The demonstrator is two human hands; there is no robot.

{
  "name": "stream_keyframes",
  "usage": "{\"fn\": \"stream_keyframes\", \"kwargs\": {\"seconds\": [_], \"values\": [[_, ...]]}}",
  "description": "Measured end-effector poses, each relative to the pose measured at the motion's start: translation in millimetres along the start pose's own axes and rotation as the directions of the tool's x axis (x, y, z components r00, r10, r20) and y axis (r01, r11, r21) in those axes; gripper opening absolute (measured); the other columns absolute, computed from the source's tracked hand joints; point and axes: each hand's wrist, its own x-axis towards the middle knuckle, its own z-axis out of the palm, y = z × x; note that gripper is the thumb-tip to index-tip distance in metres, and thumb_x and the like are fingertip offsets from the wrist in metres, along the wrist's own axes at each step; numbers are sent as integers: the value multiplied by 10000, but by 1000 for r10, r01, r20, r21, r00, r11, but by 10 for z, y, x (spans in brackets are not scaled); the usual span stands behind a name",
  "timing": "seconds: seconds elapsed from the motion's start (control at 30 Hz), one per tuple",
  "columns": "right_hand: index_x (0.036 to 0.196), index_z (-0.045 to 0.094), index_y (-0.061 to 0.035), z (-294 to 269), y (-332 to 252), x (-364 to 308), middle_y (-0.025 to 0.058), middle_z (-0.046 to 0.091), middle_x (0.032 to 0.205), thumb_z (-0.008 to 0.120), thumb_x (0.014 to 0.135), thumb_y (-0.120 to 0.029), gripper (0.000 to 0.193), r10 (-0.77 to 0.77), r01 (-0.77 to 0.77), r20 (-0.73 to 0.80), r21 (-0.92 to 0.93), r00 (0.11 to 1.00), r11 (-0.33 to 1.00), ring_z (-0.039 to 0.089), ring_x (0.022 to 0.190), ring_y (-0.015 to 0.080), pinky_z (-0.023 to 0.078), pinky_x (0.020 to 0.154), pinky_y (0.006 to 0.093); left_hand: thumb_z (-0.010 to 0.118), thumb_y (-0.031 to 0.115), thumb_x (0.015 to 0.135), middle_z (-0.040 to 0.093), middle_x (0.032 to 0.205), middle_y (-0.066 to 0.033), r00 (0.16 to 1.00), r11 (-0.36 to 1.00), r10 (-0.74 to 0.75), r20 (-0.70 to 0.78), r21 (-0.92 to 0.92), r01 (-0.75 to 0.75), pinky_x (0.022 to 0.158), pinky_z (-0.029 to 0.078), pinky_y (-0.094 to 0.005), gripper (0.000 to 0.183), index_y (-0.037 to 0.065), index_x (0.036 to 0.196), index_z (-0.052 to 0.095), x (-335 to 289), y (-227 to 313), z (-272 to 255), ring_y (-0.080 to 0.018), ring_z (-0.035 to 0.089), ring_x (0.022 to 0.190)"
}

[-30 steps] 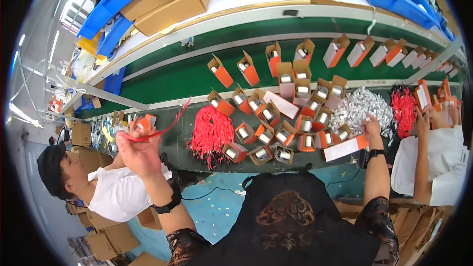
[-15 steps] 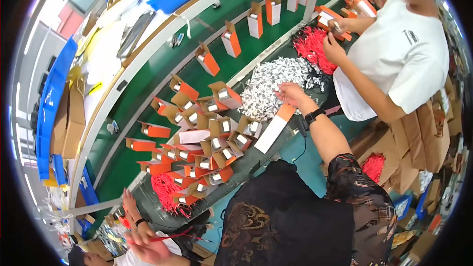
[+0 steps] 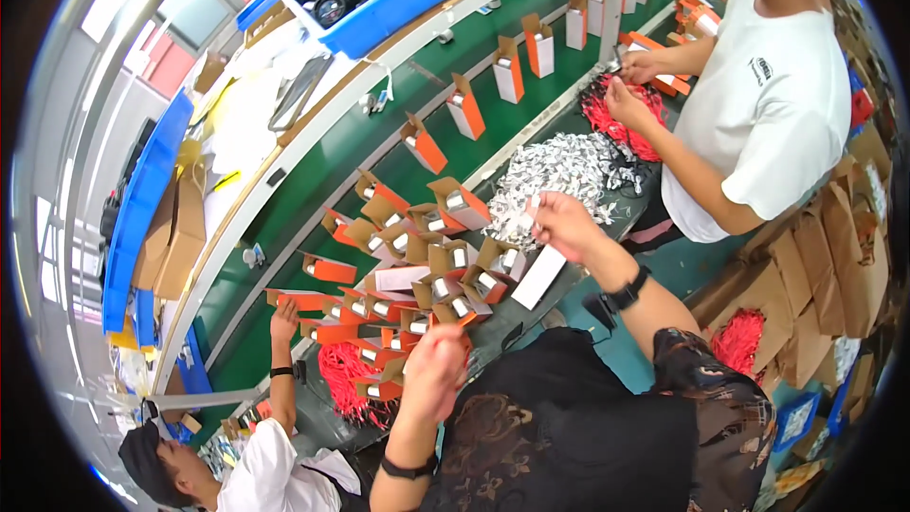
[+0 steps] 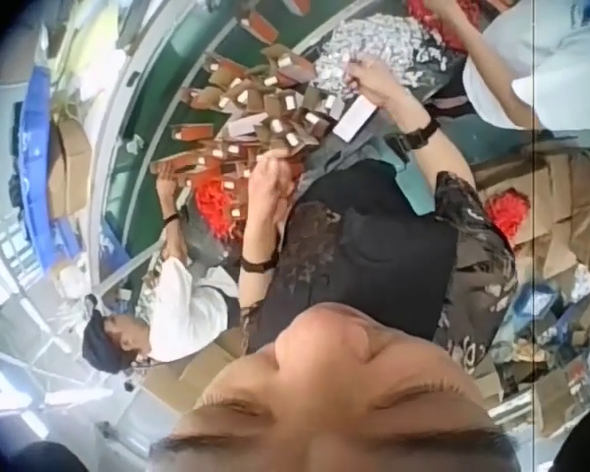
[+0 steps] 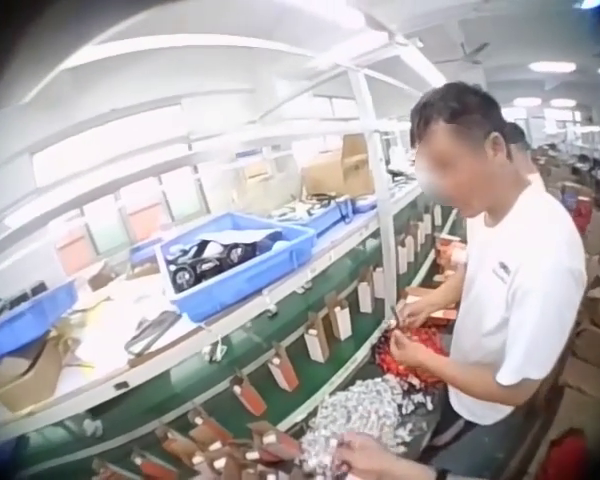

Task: The person picks up a red lanyard and a small white component, joins them together, and places the assembly into a small orange box. They then close the box and set it aside on the workbench.

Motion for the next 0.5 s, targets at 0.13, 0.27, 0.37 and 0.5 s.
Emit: {"fn": "stream_keyframes", "kwargs": {"seconds": [0.13, 0.27, 0.37, 0.5], "values": [[1020, 601, -26, 605, -180, -692, 21, 656, 852, 623, 926, -102, 123, 78, 2, 352, -220, 933, 975, 611, 648, 69, 464, 533, 187, 515, 268, 996, 378, 650, 76, 997, 953, 39, -68, 302, -17, 466, 247, -201, 290, 33, 1164, 541, 475, -93, 364, -31, 283, 528], [1095, 604, 5, 554, -137, -739, 34, 651, 923, 608, 929, -86, 189, -102, 170, 338, -177, 935, 969, 625, 829, 94, 500, 721, 229, 455, 262, 1021, 355, 599, 76, 997, 928, 73, -21, 367, -60, 458, 236, -208, 259, 45, 974, 589, 667, -147, 375, -32, 278, 509], [1094, 606, -32, 333, -191, -699, 60, 643, 1008, 590, 950, -155, 190, -82, 63, 107, 173, 991, 983, 612, 894, 135, 495, 763, 308, 459, 278, 1022, 382, 607, 58, 983, 991, 55, -176, 131, -32, 446, 218, -213, 278, 64, 926, 607, 729, -164, 327, -40, 282, 502], [1053, 610, -80, 208, -271, -908, 20, 637, 928, 551, 971, -175, 139, -78, 71, 51, 126, 996, 989, 568, 782, 99, 460, 688, 259, 454, 296, 1022, 389, 604, 50, 989, 985, -34, -146, 165, 58, 436, 214, -216, 293, 59, 944, 607, 896, -224, 306, -45, 289, 494]]}}
